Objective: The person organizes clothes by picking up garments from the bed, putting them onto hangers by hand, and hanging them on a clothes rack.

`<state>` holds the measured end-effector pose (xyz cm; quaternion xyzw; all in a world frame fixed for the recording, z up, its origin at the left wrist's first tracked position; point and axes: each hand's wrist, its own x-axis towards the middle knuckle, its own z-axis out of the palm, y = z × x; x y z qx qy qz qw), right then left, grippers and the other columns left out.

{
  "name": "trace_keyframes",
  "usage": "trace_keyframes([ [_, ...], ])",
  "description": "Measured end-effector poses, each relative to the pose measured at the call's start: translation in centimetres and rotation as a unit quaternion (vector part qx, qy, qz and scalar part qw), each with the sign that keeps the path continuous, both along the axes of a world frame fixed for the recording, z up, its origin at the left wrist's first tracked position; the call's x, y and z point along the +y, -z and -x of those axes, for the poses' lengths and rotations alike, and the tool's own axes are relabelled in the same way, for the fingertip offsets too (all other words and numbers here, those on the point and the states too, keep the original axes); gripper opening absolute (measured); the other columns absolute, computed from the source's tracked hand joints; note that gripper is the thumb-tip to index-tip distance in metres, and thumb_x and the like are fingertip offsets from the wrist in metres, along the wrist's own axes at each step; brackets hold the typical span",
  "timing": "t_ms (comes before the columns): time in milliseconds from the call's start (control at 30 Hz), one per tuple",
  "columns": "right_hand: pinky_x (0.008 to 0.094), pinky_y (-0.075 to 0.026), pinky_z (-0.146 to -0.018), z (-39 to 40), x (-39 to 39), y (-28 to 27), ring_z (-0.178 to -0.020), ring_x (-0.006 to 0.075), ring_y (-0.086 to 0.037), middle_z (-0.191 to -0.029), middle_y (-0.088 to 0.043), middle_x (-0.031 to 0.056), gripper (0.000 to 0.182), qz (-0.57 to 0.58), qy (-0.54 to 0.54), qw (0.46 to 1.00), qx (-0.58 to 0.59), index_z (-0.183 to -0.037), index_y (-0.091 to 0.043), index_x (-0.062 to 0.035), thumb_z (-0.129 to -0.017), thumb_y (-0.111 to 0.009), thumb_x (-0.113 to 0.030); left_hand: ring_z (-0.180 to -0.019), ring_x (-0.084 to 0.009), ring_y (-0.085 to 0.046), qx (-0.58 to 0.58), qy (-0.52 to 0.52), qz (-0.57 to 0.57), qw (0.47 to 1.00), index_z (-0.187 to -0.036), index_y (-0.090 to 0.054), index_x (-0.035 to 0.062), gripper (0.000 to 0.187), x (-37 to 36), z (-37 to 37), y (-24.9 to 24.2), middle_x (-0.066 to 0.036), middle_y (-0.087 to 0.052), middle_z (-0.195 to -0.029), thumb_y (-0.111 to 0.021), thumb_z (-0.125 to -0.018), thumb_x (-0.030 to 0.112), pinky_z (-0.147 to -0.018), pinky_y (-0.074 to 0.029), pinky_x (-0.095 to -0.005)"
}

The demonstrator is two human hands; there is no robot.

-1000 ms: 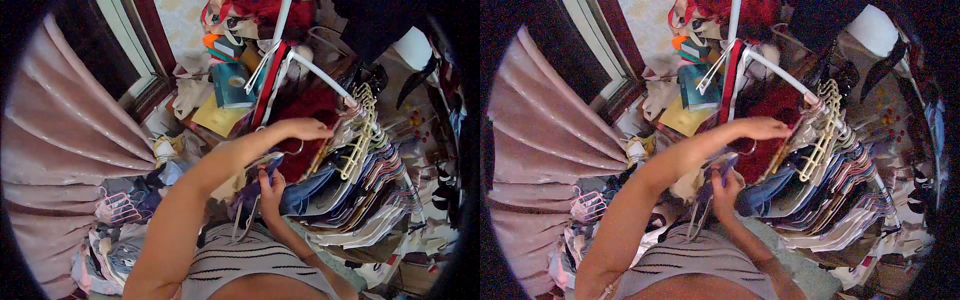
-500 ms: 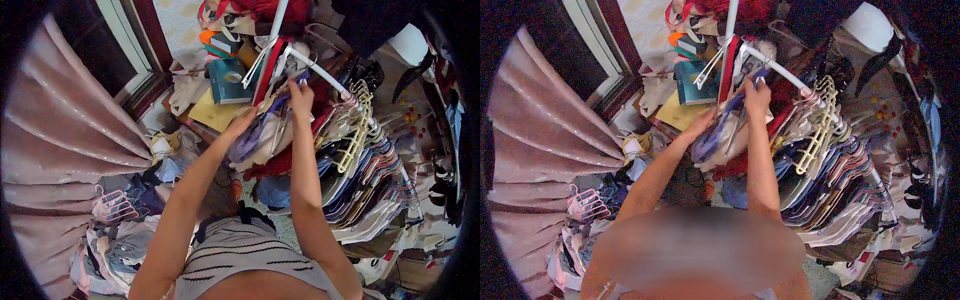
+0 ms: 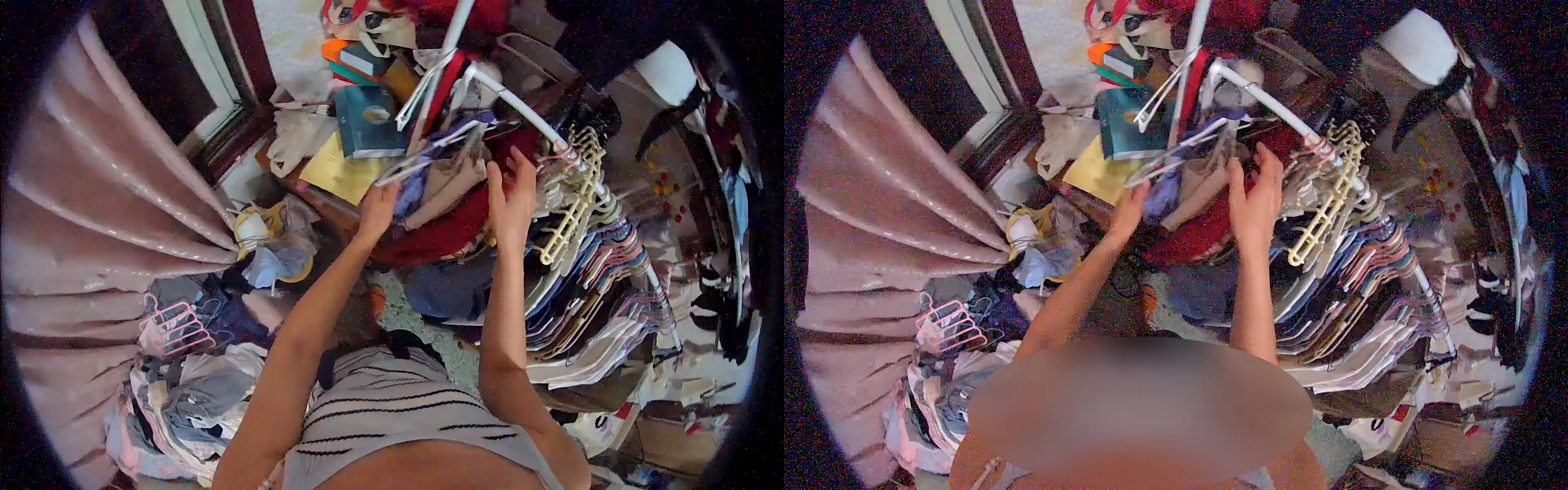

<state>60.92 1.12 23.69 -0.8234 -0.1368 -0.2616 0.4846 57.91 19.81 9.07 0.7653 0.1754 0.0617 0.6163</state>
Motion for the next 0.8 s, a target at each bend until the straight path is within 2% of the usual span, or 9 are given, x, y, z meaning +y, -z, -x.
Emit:
trace_keyframes([
  [33,0.0348,-0.042,-0.085,0.9,-0.7,-0.7,-0.101,0.0299,-0.051,-0.108,-0.053,0.0195,0.042,0.047,-0.003,0.998,-0.037,-0.113,-0.049,0.0034,-0.08,-0.061,-0.02,-0.1,-0.033,-0.052,-0.067,-0.11,0.002,0.992,-0.105,-0.053,-0.0047,0.056,-0.4,-0.5,-1.5,-0.023,-0.056,-0.104,-0.045,-0.085,0.047,-0.085,-0.038,-0.0346],
  [167,0.0377,-0.037,-0.091,4.5,-2.9,-5.7,-0.106,0.0342,-0.048,-0.111,-0.052,0.0196,0.043,0.12,0.098,0.978,-0.139,-0.112,-0.049,0.0025,-0.078,-0.063,-0.018,-0.091,-0.0162,-0.051,-0.248,-0.163,0.171,0.939,-0.11,-0.049,-0.0012,0.04,0.1,-1.8,-3.9,-0.008,-0.055,-0.095,-0.049,-0.089,0.033,-0.082,-0.04,-0.0303],
  [233,0.0385,-0.037,-0.091,3.6,-5.0,-5.5,-0.106,0.0347,-0.048,-0.113,-0.052,0.0197,0.05,0.195,0.175,0.962,-0.083,-0.117,-0.045,0.0018,-0.078,-0.062,-0.025,-0.091,-0.015,-0.054,-0.271,-0.173,0.286,0.903,-0.113,-0.049,0.0005,0.04,-0.6,-1.0,-5.7,-0.007,-0.057,-0.098,-0.05,-0.089,0.033,-0.082,-0.041,-0.031],
  [400,0.0486,-0.028,-0.097,1.1,-3.6,-2.7,-0.107,0.0338,-0.048,-0.116,-0.049,0.0223,0.057,0.382,0.162,0.909,-0.029,-0.118,-0.044,0.0037,-0.076,-0.063,-0.03,-0.089,-0.0153,-0.057,-0.197,-0.05,0.282,0.938,-0.113,-0.053,0.0017,0.036,-0.7,2.0,-5.1,-0.006,-0.059,-0.101,-0.054,-0.087,0.027,-0.082,-0.042,-0.0293],
  [567,0.0499,-0.026,-0.098,-1.7,-2.0,-0.1,-0.111,0.0341,-0.046,-0.121,-0.047,0.0212,0.063,0.234,0.19,0.953,-0.041,-0.12,-0.04,0.0056,-0.075,-0.062,-0.033,-0.088,-0.0122,-0.057,-0.195,-0.023,0.248,0.949,-0.107,-0.058,0.0,0.034,-0.3,4.7,-3.1,-0.005,-0.06,-0.097,-0.06,-0.082,0.023,-0.08,-0.041,-0.0223],
  [633,0.0489,-0.027,-0.098,-2.0,-1.3,-0.3,-0.11,0.0343,-0.047,-0.117,-0.05,0.0202,0.061,-0.003,0.144,0.987,-0.07,-0.119,-0.042,0.0043,-0.075,-0.062,-0.032,-0.087,-0.0114,-0.056,-0.188,-0.017,0.246,0.951,-0.106,-0.058,-0.0005,0.033,0.6,6.0,-3.6,-0.004,-0.06,-0.095,-0.06,-0.082,0.022,-0.079,-0.041,-0.0229],
  [667,0.0537,-0.02,-0.099,-2.1,-1.3,-0.6,-0.11,0.033,-0.047,-0.116,-0.051,0.0188,0.059,-0.025,0.146,0.989,-0.01,-0.117,-0.044,0.0021,-0.074,-0.062,-0.034,-0.086,-0.011,-0.056,-0.177,-0.014,0.236,0.955,-0.106,-0.057,-0.0003,0.032,1.1,6.4,-3.2,-0.004,-0.06,-0.094,-0.06,-0.083,0.021,-0.078,-0.041,-0.0228],
  [700,0.0537,-0.02,-0.099,-1.9,-0.5,-1.1,-0.11,0.033,-0.047,-0.116,-0.051,0.0188,0.059,-0.024,0.144,0.989,-0.01,-0.117,-0.044,0.0021,-0.074,-0.062,-0.034,-0.085,-0.0107,-0.056,-0.166,-0.011,0.225,0.96,-0.106,-0.057,-0.0001,0.032,1.3,6.8,-3.0,-0.004,-0.059,-0.093,-0.059,-0.083,0.021,-0.076,-0.041,-0.0226],
  [800,0.0651,0.003,-0.096,-2.8,2.3,-1.9,-0.114,0.0296,-0.045,-0.12,-0.051,0.0115,0.063,0.132,0.17,0.976,0.025,-0.122,-0.041,-0.0058,-0.076,-0.056,-0.046,-0.084,-0.0099,-0.055,-0.167,-0.028,0.238,0.956,-0.108,-0.056,0.001,0.032,0.9,6.8,-3.1,-0.003,-0.059,-0.092,-0.058,-0.083,0.02,-0.074,-0.04,-0.0218],
])
